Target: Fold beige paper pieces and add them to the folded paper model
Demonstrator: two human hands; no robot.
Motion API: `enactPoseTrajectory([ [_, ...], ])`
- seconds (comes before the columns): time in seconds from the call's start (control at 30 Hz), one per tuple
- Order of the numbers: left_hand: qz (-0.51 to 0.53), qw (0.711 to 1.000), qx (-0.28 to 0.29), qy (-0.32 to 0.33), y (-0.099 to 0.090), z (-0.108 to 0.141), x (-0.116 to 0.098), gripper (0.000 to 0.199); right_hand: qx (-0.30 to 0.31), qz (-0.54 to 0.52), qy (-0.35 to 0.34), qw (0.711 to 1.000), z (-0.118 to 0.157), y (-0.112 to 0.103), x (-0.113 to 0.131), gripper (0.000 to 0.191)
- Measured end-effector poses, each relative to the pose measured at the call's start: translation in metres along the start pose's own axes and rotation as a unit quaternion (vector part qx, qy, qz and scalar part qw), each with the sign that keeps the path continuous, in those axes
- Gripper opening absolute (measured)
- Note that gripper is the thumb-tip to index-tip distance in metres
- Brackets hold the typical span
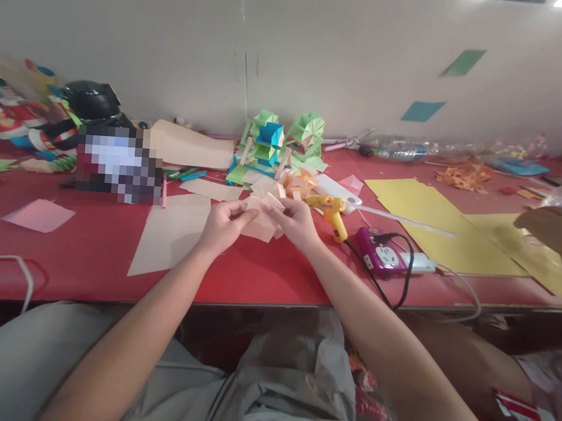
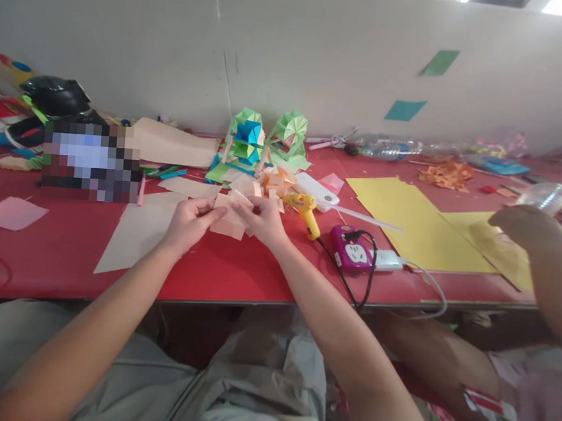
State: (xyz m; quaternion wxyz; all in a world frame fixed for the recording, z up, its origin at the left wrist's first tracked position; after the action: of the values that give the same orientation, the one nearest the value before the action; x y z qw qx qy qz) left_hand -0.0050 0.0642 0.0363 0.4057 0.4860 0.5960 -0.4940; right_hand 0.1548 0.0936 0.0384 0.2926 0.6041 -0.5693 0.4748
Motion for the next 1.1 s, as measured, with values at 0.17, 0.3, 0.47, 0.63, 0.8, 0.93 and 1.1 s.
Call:
enactPoseTrajectory([
  [0.17, 0.006, 1.0, 0.001, -0.007, 0.0, -0.001, 0.003, 0.031, -0.011, 0.012, 0.024, 1.0, 0.0, -0.002, -0.004, 0.055],
  [0.3, -0.001, 1.0, -0.022, -0.016, -0.006, -0.001, 0.007, 0.032, -0.023, -0.017, 0.038, 0.999, -0.001, -0.006, -0.008, 0.047],
  [0.47, 0.04, 0.999, -0.006, -0.029, -0.004, -0.002, 0.009, 0.033, -0.057, 0.002, 0.008, 0.998, -0.002, -0.016, -0.007, 0.044],
  [0.63, 0.043, 0.998, -0.01, -0.035, -0.006, -0.003, 0.012, 0.033, -0.046, -0.033, 0.037, 0.998, -0.003, -0.013, -0.018, 0.048],
  [0.8, 0.042, 0.998, -0.007, -0.038, -0.008, -0.004, 0.016, 0.032, -0.035, -0.105, 0.056, 0.992, -0.004, -0.007, -0.02, 0.048],
  [0.93, 0.067, 0.997, 0.023, -0.042, -0.002, -0.003, 0.013, 0.033, -0.011, -0.07, 0.038, 0.997, -0.003, -0.005, -0.014, 0.04],
  [1.1, 0.099, 0.994, 0.041, -0.018, 0.001, -0.004, 0.009, 0.037, -0.007, -0.08, 0.014, 0.997, -0.001, -0.004, -0.008, 0.033],
])
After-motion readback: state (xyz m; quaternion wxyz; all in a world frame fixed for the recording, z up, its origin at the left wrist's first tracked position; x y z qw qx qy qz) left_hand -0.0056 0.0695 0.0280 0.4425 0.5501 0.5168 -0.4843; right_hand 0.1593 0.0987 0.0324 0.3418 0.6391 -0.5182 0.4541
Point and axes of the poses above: each hand's wrist, its own z-axis away from the middle knuckle, its own y-axis out of the palm, x = y × z, the point moved 7 cm from there along -z, towards the middle knuckle, and after that the axes turned 2 degrees about -y, right-handed, at the moved point
